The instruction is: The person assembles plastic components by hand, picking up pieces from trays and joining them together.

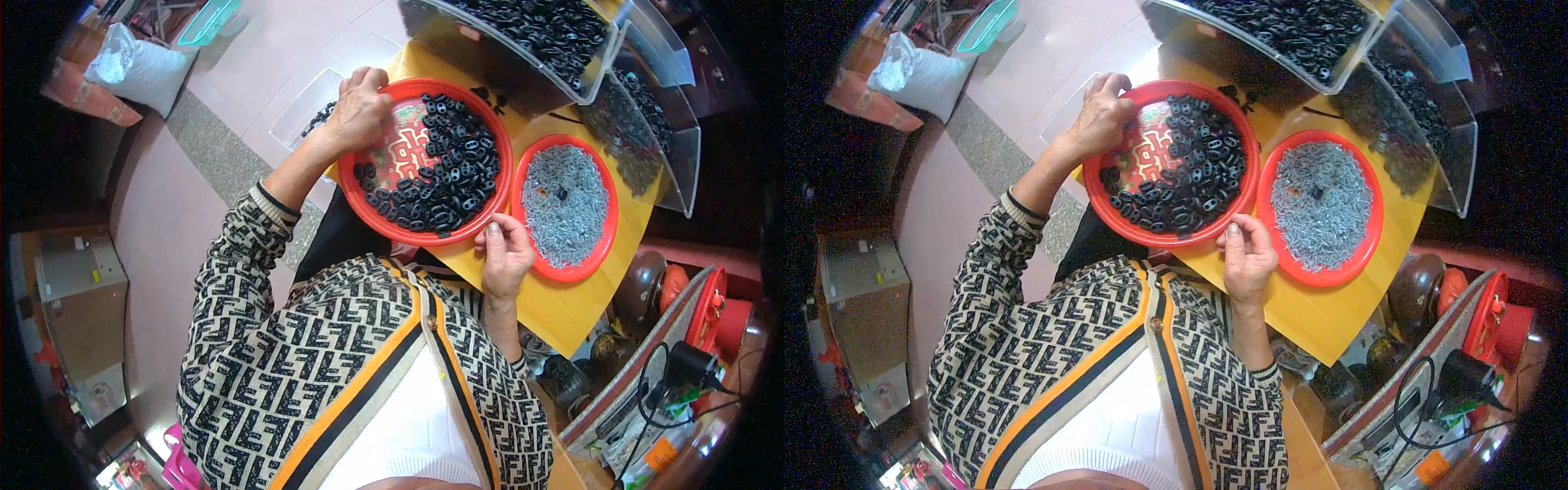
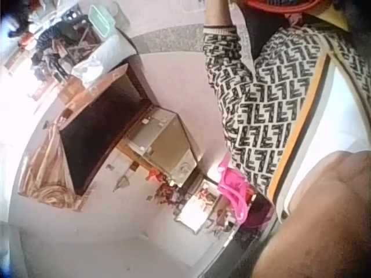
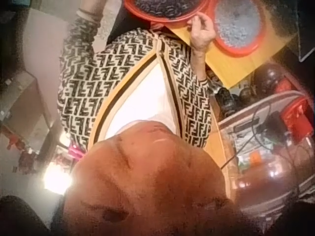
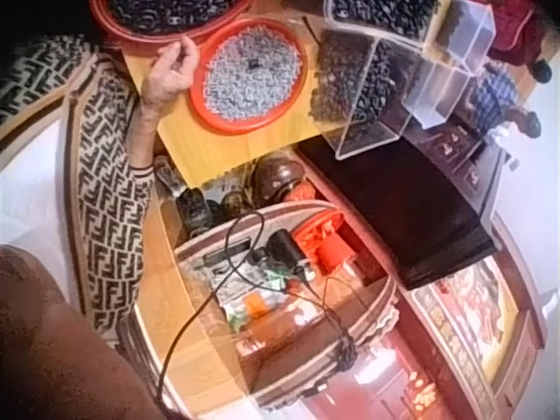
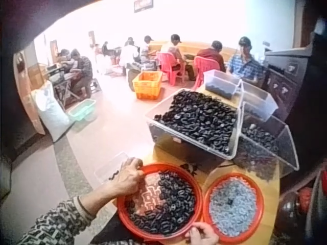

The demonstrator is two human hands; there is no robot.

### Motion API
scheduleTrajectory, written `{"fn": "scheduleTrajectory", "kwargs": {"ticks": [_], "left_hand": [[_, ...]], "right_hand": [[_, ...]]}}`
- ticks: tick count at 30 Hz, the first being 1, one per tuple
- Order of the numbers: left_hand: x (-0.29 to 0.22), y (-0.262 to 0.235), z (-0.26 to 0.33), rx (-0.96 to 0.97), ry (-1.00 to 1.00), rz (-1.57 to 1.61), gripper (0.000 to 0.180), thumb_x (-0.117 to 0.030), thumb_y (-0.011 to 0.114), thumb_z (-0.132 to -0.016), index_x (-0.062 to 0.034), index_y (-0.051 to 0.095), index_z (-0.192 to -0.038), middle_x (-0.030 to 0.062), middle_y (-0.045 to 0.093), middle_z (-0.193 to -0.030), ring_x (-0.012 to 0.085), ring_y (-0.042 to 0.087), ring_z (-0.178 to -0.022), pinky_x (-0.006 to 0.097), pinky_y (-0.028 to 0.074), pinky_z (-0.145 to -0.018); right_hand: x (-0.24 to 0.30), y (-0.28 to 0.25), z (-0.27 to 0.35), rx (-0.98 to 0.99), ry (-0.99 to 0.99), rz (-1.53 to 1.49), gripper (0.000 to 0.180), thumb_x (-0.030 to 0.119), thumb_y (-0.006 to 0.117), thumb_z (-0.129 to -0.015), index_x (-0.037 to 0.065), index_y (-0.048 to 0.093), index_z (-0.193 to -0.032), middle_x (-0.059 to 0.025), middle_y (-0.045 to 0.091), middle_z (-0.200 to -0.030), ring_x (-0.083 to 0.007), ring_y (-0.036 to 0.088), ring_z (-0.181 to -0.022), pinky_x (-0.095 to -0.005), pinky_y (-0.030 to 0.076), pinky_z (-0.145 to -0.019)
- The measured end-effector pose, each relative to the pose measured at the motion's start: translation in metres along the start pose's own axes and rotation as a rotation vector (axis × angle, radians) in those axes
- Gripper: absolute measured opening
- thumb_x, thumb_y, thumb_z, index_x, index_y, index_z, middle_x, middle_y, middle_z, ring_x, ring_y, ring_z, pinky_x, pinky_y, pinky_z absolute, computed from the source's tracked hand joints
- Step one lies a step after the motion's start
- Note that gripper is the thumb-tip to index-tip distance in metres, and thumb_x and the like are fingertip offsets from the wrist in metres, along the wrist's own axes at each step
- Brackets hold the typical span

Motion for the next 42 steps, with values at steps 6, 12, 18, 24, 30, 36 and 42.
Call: {"fn": "scheduleTrajectory", "kwargs": {"ticks": [6,12,18,24,30,36,42], "left_hand": [[-0.006,0.011,0.001,0.043,0.138,-0.142,0.022,-0.013,0.054,-0.062,0.0048,0.060,-0.072,0.0142,0.046,-0.105,0.0310,0.037,-0.107,0.042,0.031,-0.085],[-0.022,0.001,0.000,0.130,0.112,-0.117,0.021,-0.011,0.044,-0.078,0.0055,0.057,-0.083,0.0125,0.046,-0.105,0.0265,0.039,-0.106,0.037,0.031,-0.085],[-0.014,-0.009,0.007,-0.005,0.153,-0.052,0.021,-0.011,0.055,-0.069,0.0026,0.057,-0.084,0.0118,0.048,-0.104,0.0268,0.042,-0.102,0.038,0.034,-0.083],[0.015,-0.026,0.016,-0.216,-0.035,0.020,0.012,-0.001,0.060,-0.064,-0.0048,0.060,-0.076,0.0088,0.055,-0.087,0.0272,0.052,-0.085,0.039,0.040,-0.071],[-0.006,-0.026,0.007,-0.040,0.096,-0.086,0.007,-0.007,0.060,-0.064,-0.0072,0.060,-0.071,0.0066,0.054,-0.080,0.0238,0.051,-0.082,0.036,0.038,-0.071],[-0.024,-0.011,-0.005,0.363,0.161,-0.312,0.013,-0.019,0.059,-0.064,-0.0071,0.063,-0.064,0.0086,0.057,-0.081,0.0223,0.053,-0.084,0.036,0.037,-0.074],[-0.018,-0.006,-0.004,0.221,0.159,-0.209,0.009,-0.009,0.056,-0.066,-0.0026,0.058,-0.072,0.0093,0.053,-0.078,0.0233,0.050,-0.082,0.037,0.036,-0.074]], "right_hand": [[-0.008,0.001,-0.002,0.006,-0.025,-0.048,0.013,0.004,0.051,-0.085,0.002,0.055,-0.097,-0.0014,0.056,-0.070,-0.0065,0.052,-0.059,-0.0181,0.043,-0.052],[-0.006,0.001,0.001,0.002,0.013,-0.074,0.013,0.004,0.052,-0.085,0.000,0.055,-0.096,0.0007,0.055,-0.074,-0.0050,0.051,-0.063,-0.0174,0.042,-0.057],[-0.007,-0.001,0.001,0.000,0.014,-0.038,0.013,0.006,0.052,-0.085,0.000,0.055,-0.096,-0.0005,0.056,-0.071,-0.0060,0.052,-0.061,-0.0185,0.044,-0.055],[-0.008,0.001,0.002,-0.006,0.011,-0.011,0.013,0.006,0.051,-0.085,0.001,0.055,-0.096,-0.0013,0.056,-0.069,-0.0060,0.052,-0.059,-0.0184,0.045,-0.052],[-0.008,-0.001,0.001,0.005,0.021,0.015,0.012,0.006,0.051,-0.085,0.001,0.055,-0.096,-0.0007,0.056,-0.069,-0.0058,0.053,-0.059,-0.0185,0.045,-0.052],[-0.007,0.001,0.003,0.011,0.001,0.000,0.013,0.005,0.052,-0.084,0.001,0.055,-0.097,-0.0003,0.056,-0.071,-0.0056,0.053,-0.060,-0.0184,0.045,-0.054],[0.000,-0.001,0.003,0.023,0.034,-0.024,0.013,0.004,0.052,-0.084,0.000,0.053,-0.097,-0.0020,0.055,-0.071,-0.0064,0.052,-0.060,-0.0190,0.045,-0.054]]}}
Point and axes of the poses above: each hand's wrist, its own z-axis away from the middle knuckle, its own y-axis out of the palm, x = y × z, the point moved 2 cm from there along -z, towards the middle knuckle
